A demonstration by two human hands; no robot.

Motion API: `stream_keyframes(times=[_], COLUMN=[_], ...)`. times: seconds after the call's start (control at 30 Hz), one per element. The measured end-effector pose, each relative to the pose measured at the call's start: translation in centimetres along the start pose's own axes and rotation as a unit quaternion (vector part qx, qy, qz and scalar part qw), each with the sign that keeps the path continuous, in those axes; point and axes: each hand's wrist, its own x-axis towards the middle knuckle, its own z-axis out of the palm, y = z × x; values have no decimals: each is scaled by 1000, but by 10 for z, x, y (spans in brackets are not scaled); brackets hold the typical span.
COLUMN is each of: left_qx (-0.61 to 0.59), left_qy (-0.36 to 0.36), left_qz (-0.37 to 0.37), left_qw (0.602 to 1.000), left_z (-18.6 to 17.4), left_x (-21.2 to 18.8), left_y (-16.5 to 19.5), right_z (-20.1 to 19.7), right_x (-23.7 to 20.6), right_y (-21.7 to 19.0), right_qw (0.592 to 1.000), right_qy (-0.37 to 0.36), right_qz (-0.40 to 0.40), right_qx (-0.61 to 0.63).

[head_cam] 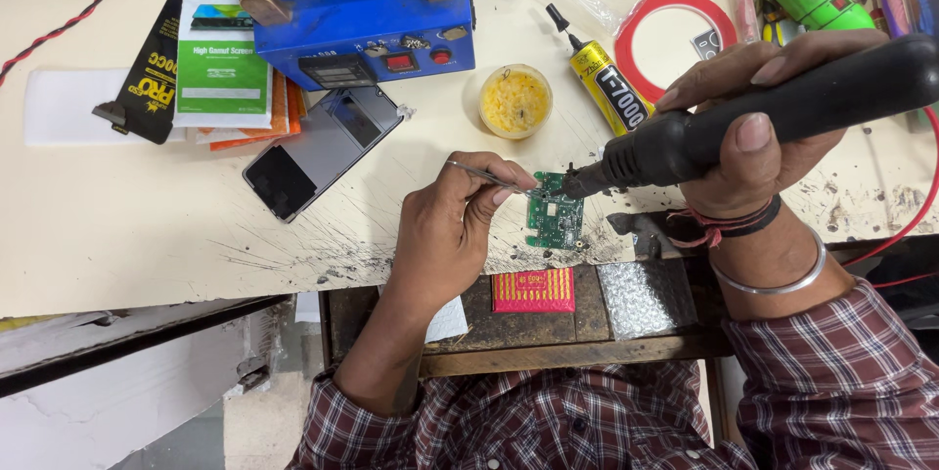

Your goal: The person works on a phone motherboard at a cluttered repair bench. They hold the board steady, use tweezers to pick at components, apply a hot air gun to the board for an extended period, and then use a soldering iron on the board's contacts.

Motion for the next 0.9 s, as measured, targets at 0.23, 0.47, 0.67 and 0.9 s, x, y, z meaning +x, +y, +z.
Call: stream_keyframes(times=[0.23, 0.47, 0.67, 0.9], left_qx=[3, 0, -13, -11], left_qy=[8, 15, 23, 19], left_qz=[8, 6, 3, 5], left_qw=[1000, 1000, 1000, 1000], left_z=[1, 2, 2, 4], left_x=[0, -1, 0, -1], left_y=[-1, -2, 0, -1], right_z=[-1, 0, -1, -3], right_x=[1, -2, -4, -4], right_y=[-2, -3, 0, 4], right_qw=[1000, 1000, 999, 999], right_qy=[-13, -4, -5, -10], right_qz=[12, 27, 26, 29], right_qx=[-12, 11, 35, 33])
